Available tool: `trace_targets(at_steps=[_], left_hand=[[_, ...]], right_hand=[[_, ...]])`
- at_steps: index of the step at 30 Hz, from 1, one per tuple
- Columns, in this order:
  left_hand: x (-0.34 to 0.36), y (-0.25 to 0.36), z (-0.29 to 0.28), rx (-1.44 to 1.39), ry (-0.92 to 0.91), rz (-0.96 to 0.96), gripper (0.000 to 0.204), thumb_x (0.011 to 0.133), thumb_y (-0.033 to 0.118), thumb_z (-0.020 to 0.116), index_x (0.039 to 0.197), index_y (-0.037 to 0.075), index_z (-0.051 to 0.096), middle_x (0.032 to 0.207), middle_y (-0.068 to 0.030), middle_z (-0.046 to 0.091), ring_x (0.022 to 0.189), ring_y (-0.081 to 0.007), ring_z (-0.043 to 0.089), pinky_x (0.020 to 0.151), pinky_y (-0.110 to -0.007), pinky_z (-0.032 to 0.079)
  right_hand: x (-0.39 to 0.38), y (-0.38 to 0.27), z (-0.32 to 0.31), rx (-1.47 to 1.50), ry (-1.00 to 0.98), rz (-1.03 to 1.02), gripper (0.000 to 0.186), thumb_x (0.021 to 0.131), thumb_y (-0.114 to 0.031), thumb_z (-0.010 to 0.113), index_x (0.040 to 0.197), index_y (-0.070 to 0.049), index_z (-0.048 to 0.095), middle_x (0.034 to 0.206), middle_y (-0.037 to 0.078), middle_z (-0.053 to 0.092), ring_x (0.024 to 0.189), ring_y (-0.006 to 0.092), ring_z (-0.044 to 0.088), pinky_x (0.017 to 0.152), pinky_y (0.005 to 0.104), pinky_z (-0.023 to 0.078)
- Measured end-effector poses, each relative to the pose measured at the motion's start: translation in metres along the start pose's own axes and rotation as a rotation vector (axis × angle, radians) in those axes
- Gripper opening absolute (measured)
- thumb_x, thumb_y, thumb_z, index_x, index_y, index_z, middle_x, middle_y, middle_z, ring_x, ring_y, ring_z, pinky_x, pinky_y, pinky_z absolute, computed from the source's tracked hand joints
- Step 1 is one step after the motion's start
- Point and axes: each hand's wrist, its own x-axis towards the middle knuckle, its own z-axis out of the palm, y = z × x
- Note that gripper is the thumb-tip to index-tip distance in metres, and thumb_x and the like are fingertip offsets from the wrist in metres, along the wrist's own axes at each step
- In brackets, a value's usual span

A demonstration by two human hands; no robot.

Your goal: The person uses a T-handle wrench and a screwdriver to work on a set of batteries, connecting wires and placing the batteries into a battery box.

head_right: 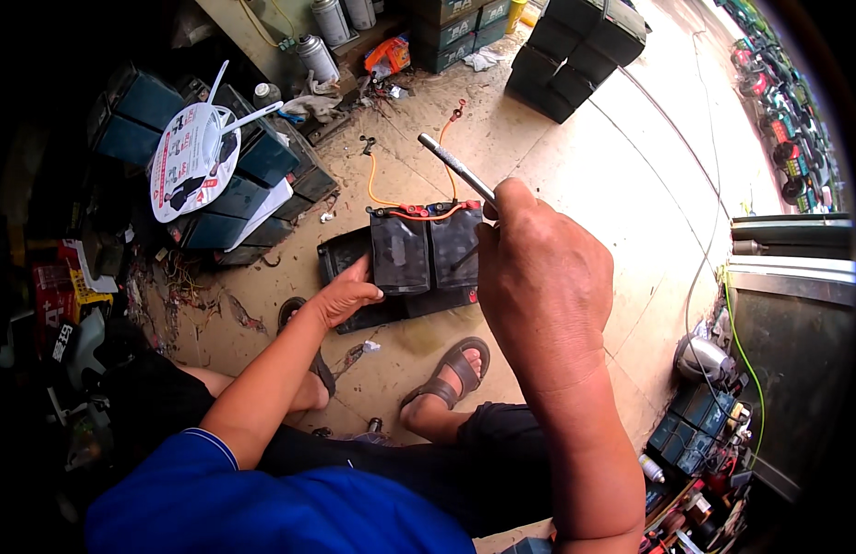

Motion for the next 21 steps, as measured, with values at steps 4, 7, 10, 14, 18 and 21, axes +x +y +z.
trace_targets(at_steps=[4, 7, 10, 14, 18, 21], left_hand=[[-0.001, 0.002, 0.003, -0.006, 0.002, 0.004, 0.098, 0.080, 0.000, 0.061, 0.169, 0.017, 0.023, 0.153, -0.0016, 0.052, 0.133, -0.0155, 0.056, 0.098, -0.032, 0.051], [0.000, 0.001, 0.002, -0.005, 0.003, -0.005, 0.098, 0.080, 0.000, 0.061, 0.169, 0.017, 0.023, 0.152, -0.0016, 0.052, 0.132, -0.0156, 0.057, 0.098, -0.031, 0.051], [0.001, 0.001, 0.002, -0.005, -0.002, 0.001, 0.098, 0.080, 0.000, 0.061, 0.169, 0.016, 0.023, 0.151, -0.0016, 0.052, 0.132, -0.0153, 0.056, 0.097, -0.030, 0.051], [0.002, 0.001, 0.008, 0.014, 0.017, 0.015, 0.098, 0.080, 0.000, 0.062, 0.169, 0.016, 0.023, 0.151, -0.0017, 0.053, 0.129, -0.0144, 0.058, 0.094, -0.028, 0.052], [0.008, -0.005, 0.010, 0.062, 0.100, 0.023, 0.096, 0.079, -0.001, 0.063, 0.167, 0.015, 0.028, 0.142, -0.0029, 0.059, 0.120, -0.0149, 0.062, 0.089, -0.026, 0.053], [0.011, -0.008, 0.011, 0.104, 0.164, -0.007, 0.093, 0.078, -0.002, 0.064, 0.164, 0.014, 0.032, 0.136, -0.0034, 0.062, 0.117, -0.0152, 0.063, 0.088, -0.027, 0.053]], right_hand=[[0.000, 0.000, 0.000, 0.010, -0.001, 0.012, 0.016, 0.090, -0.015, 0.075, 0.096, -0.006, 0.063, 0.090, 0.012, 0.076, 0.083, 0.0339, 0.073, 0.073, 0.0429, 0.057], [0.001, -0.002, -0.002, 0.018, -0.016, 0.022, 0.016, 0.090, -0.014, 0.075, 0.097, -0.006, 0.064, 0.091, 0.011, 0.076, 0.083, 0.0334, 0.074, 0.074, 0.0425, 0.057], [0.001, -0.002, -0.001, 0.016, -0.012, 0.013, 0.015, 0.090, -0.015, 0.075, 0.098, -0.006, 0.064, 0.091, 0.011, 0.076, 0.083, 0.0332, 0.074, 0.074, 0.0423, 0.057], [0.000, -0.001, 0.002, 0.069, 0.050, -0.023, 0.016, 0.089, -0.012, 0.073, 0.090, -0.004, 0.059, 0.078, 0.017, 0.069, 0.077, 0.0391, 0.070, 0.069, 0.0494, 0.054], [0.000, -0.001, 0.002, 0.062, 0.054, -0.034, 0.016, 0.089, -0.012, 0.073, 0.090, -0.004, 0.059, 0.079, 0.017, 0.070, 0.077, 0.0391, 0.070, 0.069, 0.0494, 0.054], [0.001, -0.003, 0.003, 0.043, 0.060, -0.049, 0.016, 0.089, -0.012, 0.073, 0.090, -0.004, 0.060, 0.079, 0.017, 0.070, 0.078, 0.0388, 0.070, 0.069, 0.0491, 0.054]])
